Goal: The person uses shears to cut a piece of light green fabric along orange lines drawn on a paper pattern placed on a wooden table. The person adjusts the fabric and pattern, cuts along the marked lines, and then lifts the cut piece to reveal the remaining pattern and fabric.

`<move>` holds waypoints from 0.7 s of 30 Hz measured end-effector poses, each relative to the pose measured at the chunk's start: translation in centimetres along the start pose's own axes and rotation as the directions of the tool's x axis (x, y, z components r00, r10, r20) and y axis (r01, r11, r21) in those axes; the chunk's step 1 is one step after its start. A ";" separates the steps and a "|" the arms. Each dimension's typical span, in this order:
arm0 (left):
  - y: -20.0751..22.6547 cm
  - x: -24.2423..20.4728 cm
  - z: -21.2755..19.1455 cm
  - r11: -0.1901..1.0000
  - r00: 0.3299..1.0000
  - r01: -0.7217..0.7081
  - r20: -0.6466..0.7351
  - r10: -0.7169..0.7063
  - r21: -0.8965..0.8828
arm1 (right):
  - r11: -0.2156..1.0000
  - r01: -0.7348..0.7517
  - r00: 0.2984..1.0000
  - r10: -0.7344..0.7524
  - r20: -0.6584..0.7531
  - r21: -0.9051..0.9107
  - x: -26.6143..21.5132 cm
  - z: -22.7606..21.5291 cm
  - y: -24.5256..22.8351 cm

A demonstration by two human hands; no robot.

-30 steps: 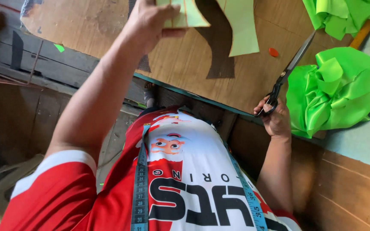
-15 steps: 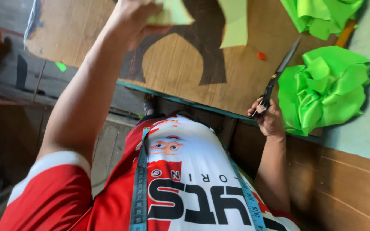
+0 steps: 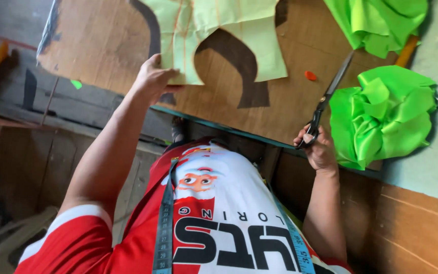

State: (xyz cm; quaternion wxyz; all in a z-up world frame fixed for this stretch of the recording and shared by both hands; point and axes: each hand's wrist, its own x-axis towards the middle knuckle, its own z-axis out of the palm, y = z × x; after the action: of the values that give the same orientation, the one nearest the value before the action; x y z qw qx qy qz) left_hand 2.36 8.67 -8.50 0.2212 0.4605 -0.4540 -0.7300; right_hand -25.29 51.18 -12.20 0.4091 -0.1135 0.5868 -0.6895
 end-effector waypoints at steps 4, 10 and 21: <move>2.7 -2.0 1.8 0.997 0.998 0.053 0.027 -0.055 0.058 | 1.000 0.015 1.000 -0.015 -0.004 -0.020 -0.4 1.0 -1.0; 3.6 -3.6 2.7 0.965 0.977 0.197 0.050 -0.209 0.175 | 0.998 -0.036 0.999 0.038 0.032 -0.044 -1.1 2.1 -2.2; 2.6 -3.4 2.9 0.973 0.977 0.191 0.076 -0.201 0.126 | 0.997 -0.040 0.999 0.041 0.007 -0.063 -1.1 2.0 -2.1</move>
State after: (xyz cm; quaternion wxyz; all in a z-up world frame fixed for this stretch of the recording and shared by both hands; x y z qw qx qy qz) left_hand 1.23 11.21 -4.17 0.1001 0.4825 -0.4581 -0.7398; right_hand -24.20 50.50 -9.41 0.4217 -0.1171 0.6085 -0.6620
